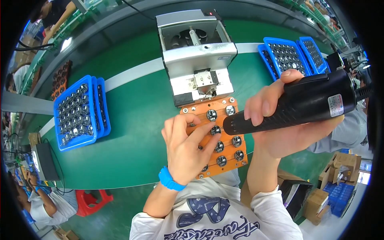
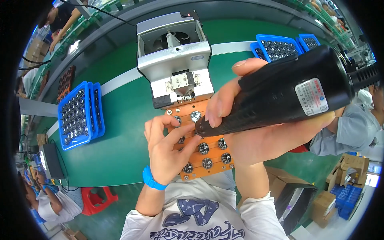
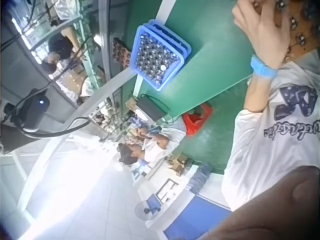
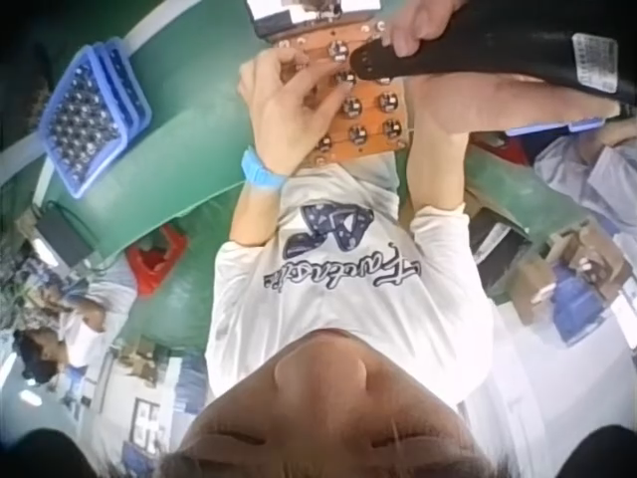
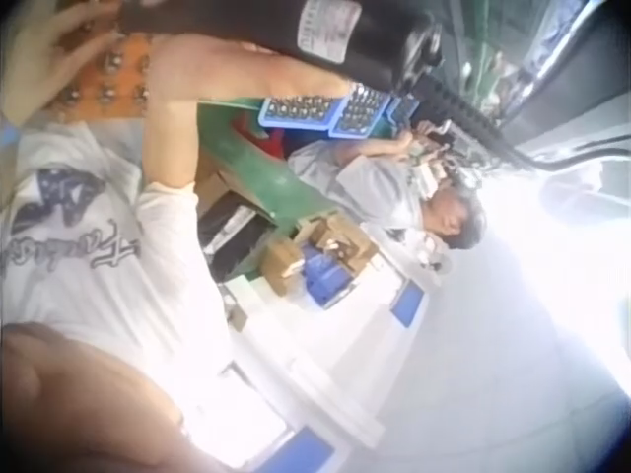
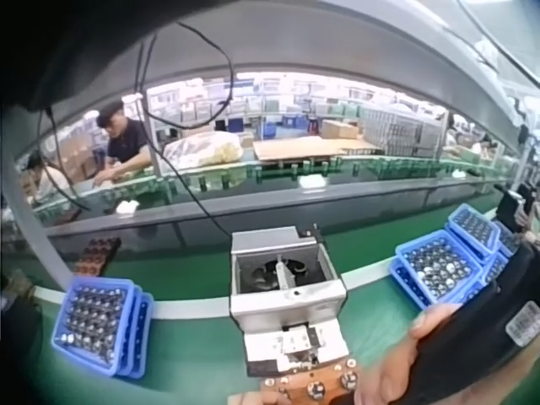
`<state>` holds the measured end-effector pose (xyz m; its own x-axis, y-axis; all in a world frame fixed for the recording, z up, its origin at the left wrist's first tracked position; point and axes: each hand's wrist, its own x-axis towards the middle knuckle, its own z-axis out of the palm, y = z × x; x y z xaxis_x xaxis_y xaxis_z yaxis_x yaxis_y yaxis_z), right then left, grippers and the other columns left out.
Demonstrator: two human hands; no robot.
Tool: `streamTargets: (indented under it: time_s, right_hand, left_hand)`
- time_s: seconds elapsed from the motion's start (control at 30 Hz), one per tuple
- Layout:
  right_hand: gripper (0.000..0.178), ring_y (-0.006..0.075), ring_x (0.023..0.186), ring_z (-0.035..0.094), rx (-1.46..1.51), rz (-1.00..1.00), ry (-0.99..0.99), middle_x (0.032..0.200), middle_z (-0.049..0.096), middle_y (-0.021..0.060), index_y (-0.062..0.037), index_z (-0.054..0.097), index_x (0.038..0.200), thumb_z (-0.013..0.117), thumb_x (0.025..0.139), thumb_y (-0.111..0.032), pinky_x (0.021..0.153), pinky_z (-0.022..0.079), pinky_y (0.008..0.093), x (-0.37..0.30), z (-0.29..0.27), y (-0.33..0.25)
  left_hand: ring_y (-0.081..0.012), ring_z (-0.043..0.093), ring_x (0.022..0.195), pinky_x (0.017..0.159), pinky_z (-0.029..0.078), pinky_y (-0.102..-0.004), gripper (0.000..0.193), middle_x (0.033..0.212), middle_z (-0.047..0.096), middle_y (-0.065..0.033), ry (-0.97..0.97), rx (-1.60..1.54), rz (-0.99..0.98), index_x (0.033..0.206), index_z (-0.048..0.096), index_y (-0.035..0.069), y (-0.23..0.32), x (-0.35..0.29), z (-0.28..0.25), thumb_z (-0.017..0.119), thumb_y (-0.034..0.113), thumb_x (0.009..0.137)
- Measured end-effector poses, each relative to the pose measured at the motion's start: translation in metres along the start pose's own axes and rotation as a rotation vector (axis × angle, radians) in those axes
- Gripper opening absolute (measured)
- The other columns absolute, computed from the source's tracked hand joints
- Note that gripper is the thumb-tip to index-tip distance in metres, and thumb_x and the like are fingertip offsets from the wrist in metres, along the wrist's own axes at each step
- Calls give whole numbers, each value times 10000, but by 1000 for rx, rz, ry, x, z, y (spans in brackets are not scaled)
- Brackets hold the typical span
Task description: The person assembles metal components onto a circuit board by driving screws into them with an electric screwdriver.
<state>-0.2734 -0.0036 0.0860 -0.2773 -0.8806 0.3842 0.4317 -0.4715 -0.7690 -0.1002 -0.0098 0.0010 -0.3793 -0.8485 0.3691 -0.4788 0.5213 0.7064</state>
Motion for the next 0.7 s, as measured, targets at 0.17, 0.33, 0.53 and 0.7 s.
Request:
streamTargets:
  time_s: [0.17,0.33,0.53,0.7]
  right_hand:
    - [889,192,569,551,1,-59,-23,764,575,76,-55,520,1260,328,882,-836,569,452,372,5,4,-10]
    - [898,168,594,501,-11,-227,-17,819,547,73,7,510,1311,363,918,-786,589,416,328,22,-4,-32]
    - [971,179,837,527,-9,-47,-100,999,565,93,80,403,1421,439,922,-752,750,424,324,51,2,-28]
    - [1008,201,808,597,-239,-177,-54,939,581,79,58,351,1454,372,916,-794,728,492,364,42,-3,-20]
  left_hand:
    - [-239,516,935,813,373,-374,193,941,568,-14,45,30,65,895,761,138,3,10,-9,839,123,719]
    - [-254,525,905,787,394,-398,104,916,578,-33,308,161,217,855,745,123,11,78,-60,797,99,768]
    - [-306,525,1004,836,413,-437,146,1019,608,-91,218,528,326,939,742,66,-11,152,-80,716,191,868]
    - [-288,548,952,843,443,-398,240,987,600,-99,289,128,306,1038,708,73,-4,94,-67,736,60,800]
